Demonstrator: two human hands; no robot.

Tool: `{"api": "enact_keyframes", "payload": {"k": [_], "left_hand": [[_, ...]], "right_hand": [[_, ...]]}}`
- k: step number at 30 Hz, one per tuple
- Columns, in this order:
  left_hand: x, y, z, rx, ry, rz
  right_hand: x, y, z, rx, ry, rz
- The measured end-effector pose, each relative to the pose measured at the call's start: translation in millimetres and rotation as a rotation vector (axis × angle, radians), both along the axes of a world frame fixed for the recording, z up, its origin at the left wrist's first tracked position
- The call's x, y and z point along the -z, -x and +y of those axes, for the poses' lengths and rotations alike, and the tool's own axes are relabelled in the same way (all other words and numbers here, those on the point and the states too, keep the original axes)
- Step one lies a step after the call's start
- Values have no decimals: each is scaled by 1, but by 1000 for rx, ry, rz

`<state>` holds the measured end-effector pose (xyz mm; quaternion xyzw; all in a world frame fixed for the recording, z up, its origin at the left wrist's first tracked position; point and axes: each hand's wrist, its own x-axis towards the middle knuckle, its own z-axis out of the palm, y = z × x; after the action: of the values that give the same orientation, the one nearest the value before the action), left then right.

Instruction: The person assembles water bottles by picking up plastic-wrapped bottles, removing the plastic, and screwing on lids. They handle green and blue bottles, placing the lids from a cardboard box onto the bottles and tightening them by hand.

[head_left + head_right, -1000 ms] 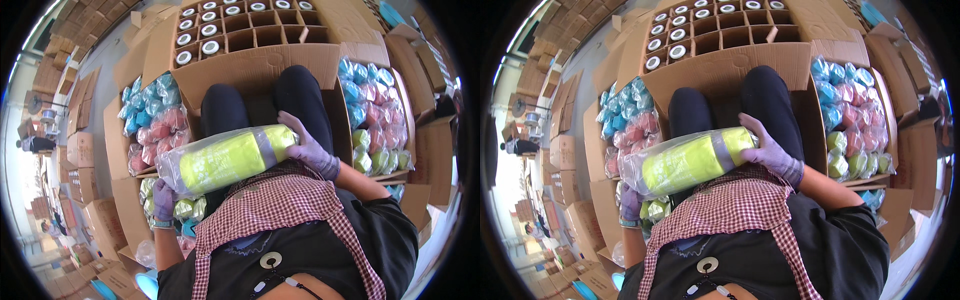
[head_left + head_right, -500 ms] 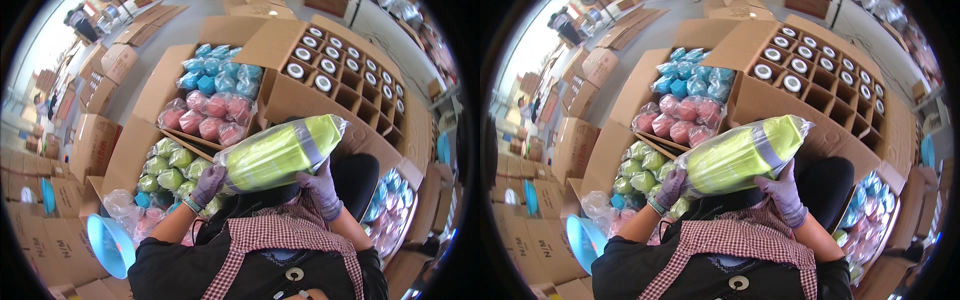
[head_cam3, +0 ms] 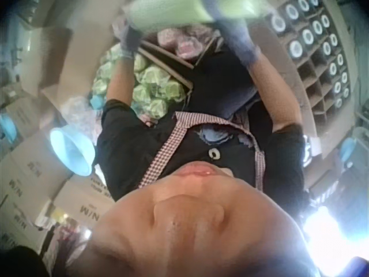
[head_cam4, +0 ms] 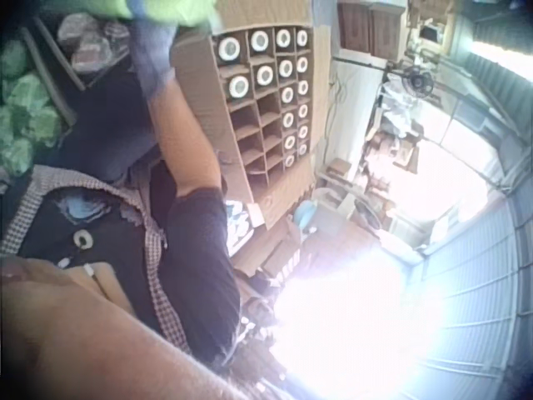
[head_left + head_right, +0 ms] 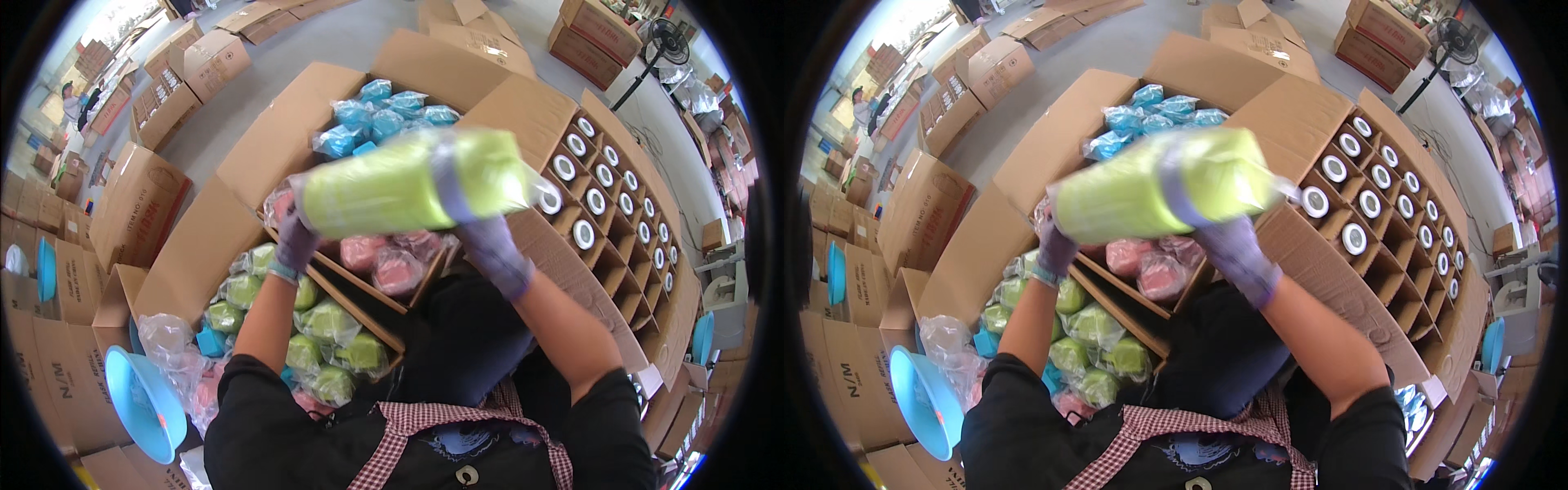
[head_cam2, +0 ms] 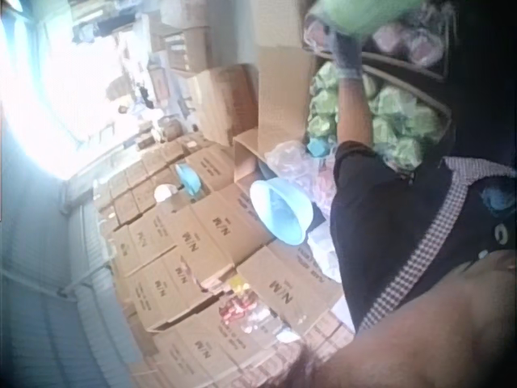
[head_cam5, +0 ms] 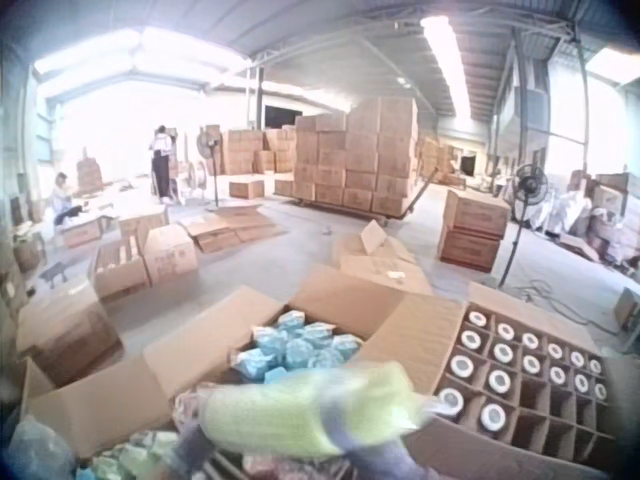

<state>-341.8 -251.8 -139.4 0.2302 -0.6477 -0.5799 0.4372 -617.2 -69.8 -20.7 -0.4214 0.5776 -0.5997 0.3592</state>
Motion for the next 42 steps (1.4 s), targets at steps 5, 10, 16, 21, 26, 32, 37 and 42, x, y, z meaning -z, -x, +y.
{"api": "enact_keyframes", "payload": {"k": [5,10,16,21,26,32,37,42], "left_hand": [[41,-8,-169,-519,-583,335],[2,20,-173,-910,-66,320],[-45,74,-110,-337,665,-961],[40,47,-139,-421,349,-1276],[59,59,-131,-476,374,-1283],[63,59,-132,-491,372,-1268],[61,49,-140,-472,293,-1278],[25,70,-135,-626,317,-1304]], "right_hand": [[59,-29,-189,-53,-7,794],[142,-25,-249,-242,-346,991],[177,-43,-313,-478,-374,729],[147,-61,-303,-428,-362,1203],[107,3,-286,-459,-445,1256],[110,3,-274,-570,-549,1447],[-73,18,-279,-552,-169,1340],[-139,35,-203,-413,42,1277]]}}
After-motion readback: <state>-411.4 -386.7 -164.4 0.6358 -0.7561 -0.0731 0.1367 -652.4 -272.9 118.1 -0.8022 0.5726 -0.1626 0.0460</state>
